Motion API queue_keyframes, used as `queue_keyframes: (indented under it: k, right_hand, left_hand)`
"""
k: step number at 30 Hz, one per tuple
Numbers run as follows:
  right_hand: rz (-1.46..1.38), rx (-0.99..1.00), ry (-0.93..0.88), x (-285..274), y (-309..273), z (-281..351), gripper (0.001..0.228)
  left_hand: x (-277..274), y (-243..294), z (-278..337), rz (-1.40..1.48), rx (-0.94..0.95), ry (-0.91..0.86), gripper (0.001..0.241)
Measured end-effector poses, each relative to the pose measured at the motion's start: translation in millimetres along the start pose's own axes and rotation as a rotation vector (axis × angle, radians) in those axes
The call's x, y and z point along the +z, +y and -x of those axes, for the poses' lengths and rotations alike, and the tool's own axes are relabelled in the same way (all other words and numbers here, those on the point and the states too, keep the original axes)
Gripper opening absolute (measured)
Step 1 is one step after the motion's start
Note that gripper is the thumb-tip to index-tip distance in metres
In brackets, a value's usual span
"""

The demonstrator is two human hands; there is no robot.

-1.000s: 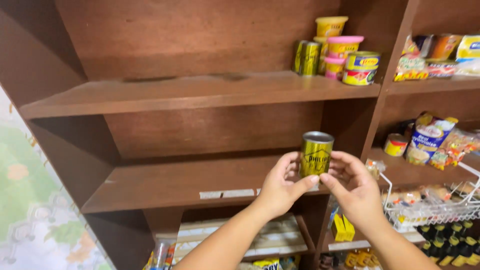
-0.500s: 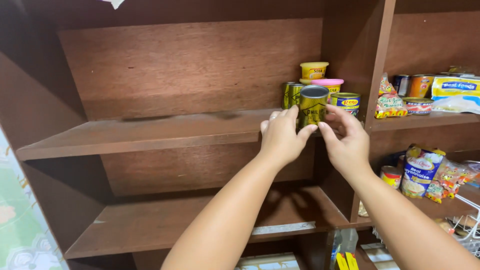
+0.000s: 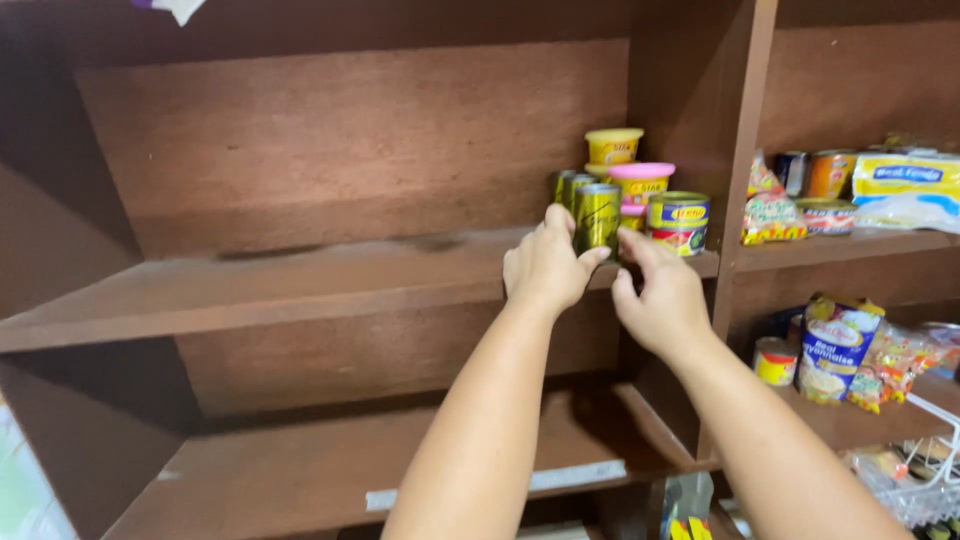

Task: Taking canned goods and bottled drinks from a box and arranging them on a shelf.

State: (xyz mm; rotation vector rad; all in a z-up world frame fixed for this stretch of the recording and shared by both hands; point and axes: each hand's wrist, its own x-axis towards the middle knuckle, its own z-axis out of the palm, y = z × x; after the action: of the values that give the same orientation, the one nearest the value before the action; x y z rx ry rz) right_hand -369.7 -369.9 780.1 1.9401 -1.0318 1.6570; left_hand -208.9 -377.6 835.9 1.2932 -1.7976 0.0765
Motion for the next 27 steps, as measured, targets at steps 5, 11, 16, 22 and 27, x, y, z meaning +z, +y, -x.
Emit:
queue_keyframes:
  k: [5,11,16,22,27]
  right_hand:
    - [0.150,0.007,-0.087,7,9,-8,0.053]
    - [0.252,0.026,-0.147,16,10,-13,0.064]
    - [0.272,0.047,-0.135,12,-3,-16,0.074]
    - [0.327,-0.006,-0.181,15,-2,-18,0.071]
    - [0.395,0.096,-0.275,13,-13,-27,0.068]
  left_hand:
    - [-10,14,2,-0.035,-0.084,-0.048,0.050]
    - [-9,12,-3,-0.102,-0.096,-0.126,0.045]
    - [-6,11,-5,-0.134,-0.065,-0.159,0.053]
    - [-9,14,-7,-0.186,-0.057,-0.236,0.067]
    - [-12,15,-12,-0.209,-0.075,-0.315,0.078]
